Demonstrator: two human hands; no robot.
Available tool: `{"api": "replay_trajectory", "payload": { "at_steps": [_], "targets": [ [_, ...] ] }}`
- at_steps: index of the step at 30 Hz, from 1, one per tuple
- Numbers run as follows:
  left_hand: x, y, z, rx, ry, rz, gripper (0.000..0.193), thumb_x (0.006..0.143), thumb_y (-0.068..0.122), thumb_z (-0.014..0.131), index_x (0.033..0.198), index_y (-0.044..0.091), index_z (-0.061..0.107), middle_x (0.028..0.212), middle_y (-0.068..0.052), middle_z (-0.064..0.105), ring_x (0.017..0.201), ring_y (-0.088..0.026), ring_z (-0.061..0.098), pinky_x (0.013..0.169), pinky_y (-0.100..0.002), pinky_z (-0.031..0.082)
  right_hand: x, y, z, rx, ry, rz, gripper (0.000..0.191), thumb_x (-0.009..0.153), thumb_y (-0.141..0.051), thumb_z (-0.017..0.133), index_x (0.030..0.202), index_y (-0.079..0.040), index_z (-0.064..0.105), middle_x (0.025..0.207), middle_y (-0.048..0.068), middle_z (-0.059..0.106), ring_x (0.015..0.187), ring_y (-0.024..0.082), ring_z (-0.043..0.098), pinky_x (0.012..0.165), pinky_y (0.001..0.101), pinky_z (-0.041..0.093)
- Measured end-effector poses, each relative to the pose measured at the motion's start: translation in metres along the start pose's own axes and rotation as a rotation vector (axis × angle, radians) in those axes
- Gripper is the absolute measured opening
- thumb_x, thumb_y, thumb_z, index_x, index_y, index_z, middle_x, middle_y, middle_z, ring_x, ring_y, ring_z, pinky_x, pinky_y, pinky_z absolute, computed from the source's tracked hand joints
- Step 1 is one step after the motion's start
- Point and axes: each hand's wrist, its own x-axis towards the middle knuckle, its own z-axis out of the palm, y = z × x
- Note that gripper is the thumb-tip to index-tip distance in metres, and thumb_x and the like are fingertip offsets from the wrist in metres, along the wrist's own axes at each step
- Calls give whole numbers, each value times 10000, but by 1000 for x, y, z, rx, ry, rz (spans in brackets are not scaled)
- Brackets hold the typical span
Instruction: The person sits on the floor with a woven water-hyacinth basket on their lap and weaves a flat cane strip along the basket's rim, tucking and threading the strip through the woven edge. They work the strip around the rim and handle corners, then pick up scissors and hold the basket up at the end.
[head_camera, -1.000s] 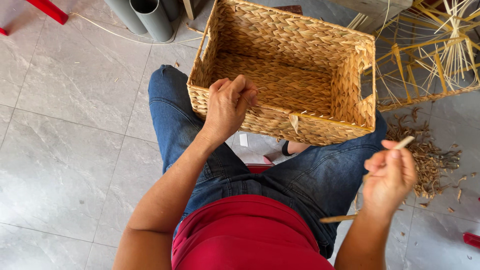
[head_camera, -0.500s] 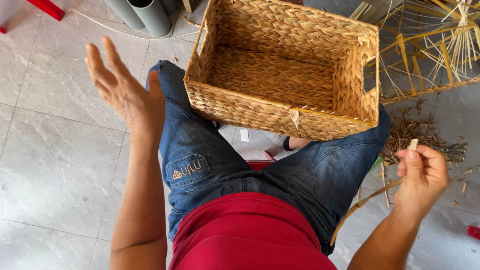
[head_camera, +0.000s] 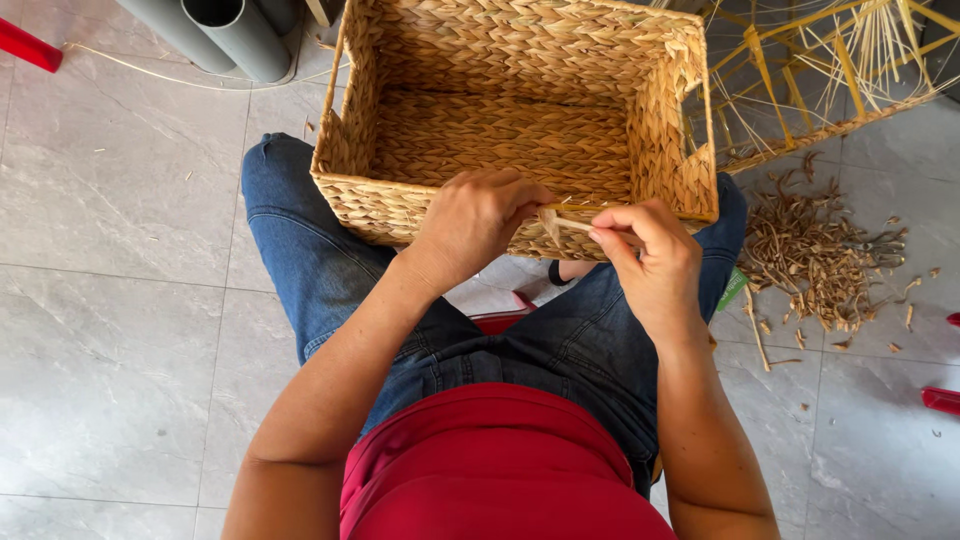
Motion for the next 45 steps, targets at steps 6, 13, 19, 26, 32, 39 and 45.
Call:
{"api": "replay_trajectory", "payload": {
  "at_steps": [6, 13, 19, 26, 32, 39, 45],
  "targets": [
    [0, -8, -1, -55, -108, -89, 118, 952, 163, 673, 1043, 123, 738, 935, -70, 704, 879, -305, 711, 728, -444, 561, 6, -6, 10, -145, -4, -61, 154, 913, -30, 822, 1003, -58, 700, 931, 46, 673, 856, 203, 683, 727, 333, 533],
    [3, -3, -3, -78, -134, -169, 139, 901, 209, 712, 998, 118, 752, 912, -61, 707, 829, -288, 720, 704, -434, 560, 2, -4, 22, -272, 47, -85, 181, 913, -72, 842, 979, -95, 675, 916, 9, 654, 860, 195, 671, 705, 345, 522],
    [0, -2, 7, 1, -15, -141, 120, 923, 237, 729, 944, 122, 754, 859, -42, 696, 760, -277, 703, 698, -433, 535, -6, -6, 22, -371, 80, -223, 269, 909, -92, 840, 1140, -98, 702, 1180, 73, 614, 1104, 295, 582, 964, 436, 477],
    [-2, -2, 9, 26, 48, -49, 89, 919, 196, 722, 948, 113, 737, 859, -47, 686, 773, -284, 694, 713, -425, 533, -8, 4, 43, -362, 136, -334, 174, 892, -141, 847, 1002, -172, 715, 1105, 45, 610, 1079, 282, 564, 1022, 456, 404],
    [-7, -2, 5, -48, 64, -75, 143, 921, 251, 739, 952, 112, 756, 814, -49, 692, 746, -270, 688, 703, -403, 528, 17, 4, 44, -73, 57, -37, 103, 979, -131, 793, 1001, -108, 695, 1018, 24, 648, 1014, 221, 625, 945, 389, 462],
    [-1, 0, 22, 48, 93, -205, 178, 934, 274, 721, 849, 118, 737, 788, -9, 715, 754, -230, 714, 794, -403, 505, 18, -3, 15, -313, -22, -278, 233, 860, -71, 800, 1049, -22, 672, 1157, 125, 647, 1144, 325, 652, 938, 412, 556],
    [5, 0, 21, 5, -24, -375, 146, 904, 282, 724, 872, 140, 731, 730, 26, 739, 649, -175, 726, 823, -372, 519, 9, -11, -11, -347, -49, -211, 155, 973, -55, 814, 1110, -70, 742, 1028, 58, 708, 898, 196, 704, 746, 313, 561]
  ]
}}
